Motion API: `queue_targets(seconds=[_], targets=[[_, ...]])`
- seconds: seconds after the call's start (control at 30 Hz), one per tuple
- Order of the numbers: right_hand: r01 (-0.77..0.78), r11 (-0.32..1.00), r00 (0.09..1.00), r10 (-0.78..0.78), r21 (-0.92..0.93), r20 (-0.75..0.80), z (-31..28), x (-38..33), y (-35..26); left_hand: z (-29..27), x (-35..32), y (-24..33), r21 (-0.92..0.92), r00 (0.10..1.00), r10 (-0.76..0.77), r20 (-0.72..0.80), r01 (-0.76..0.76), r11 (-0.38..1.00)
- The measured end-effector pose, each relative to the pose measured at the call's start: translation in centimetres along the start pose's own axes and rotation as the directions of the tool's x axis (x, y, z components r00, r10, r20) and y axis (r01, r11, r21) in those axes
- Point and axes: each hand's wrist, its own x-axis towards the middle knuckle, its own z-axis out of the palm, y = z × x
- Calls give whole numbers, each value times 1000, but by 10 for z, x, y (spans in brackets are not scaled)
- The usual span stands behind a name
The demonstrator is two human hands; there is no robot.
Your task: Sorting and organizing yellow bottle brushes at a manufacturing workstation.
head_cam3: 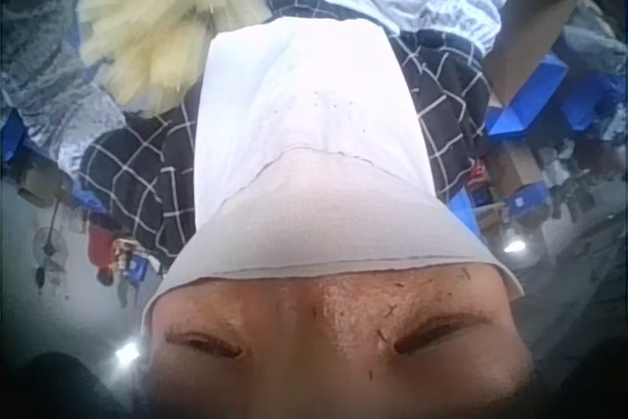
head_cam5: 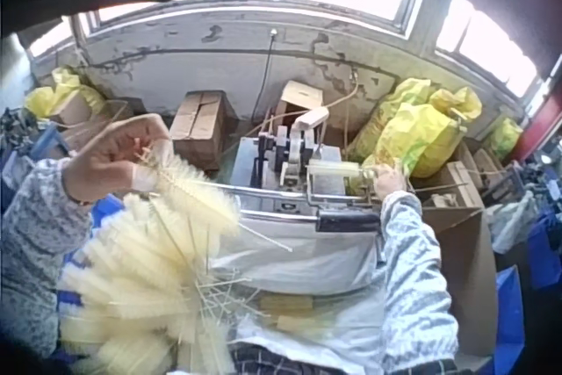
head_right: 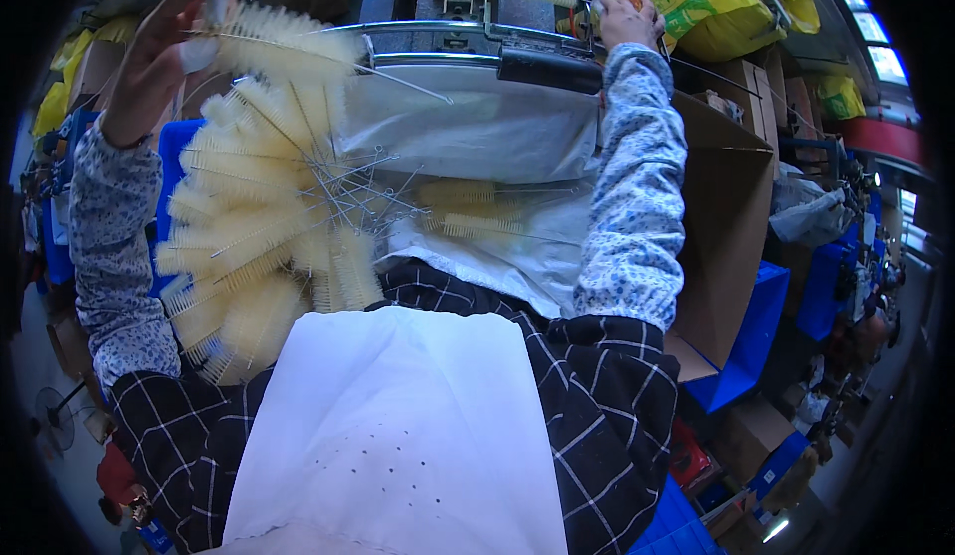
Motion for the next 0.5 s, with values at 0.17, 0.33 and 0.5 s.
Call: queue_targets(seconds=[0.17, 0.33, 0.5], targets=[[-7, 825, 909, -230, 565, 347, -34, -16, 83, 12, 15, -12, -73, 988, -39, 147, 50, 996], [-139, 467, 716, -562, 873, 414, -120, -58, 41, 43, 37, 0, -209, 984, 106, 143, -74, 975], [-535, -131, 594, -760, 835, 262, -162, -89, -114, 98, 49, 7, -206, 995, 29, 99, -8, 979]])
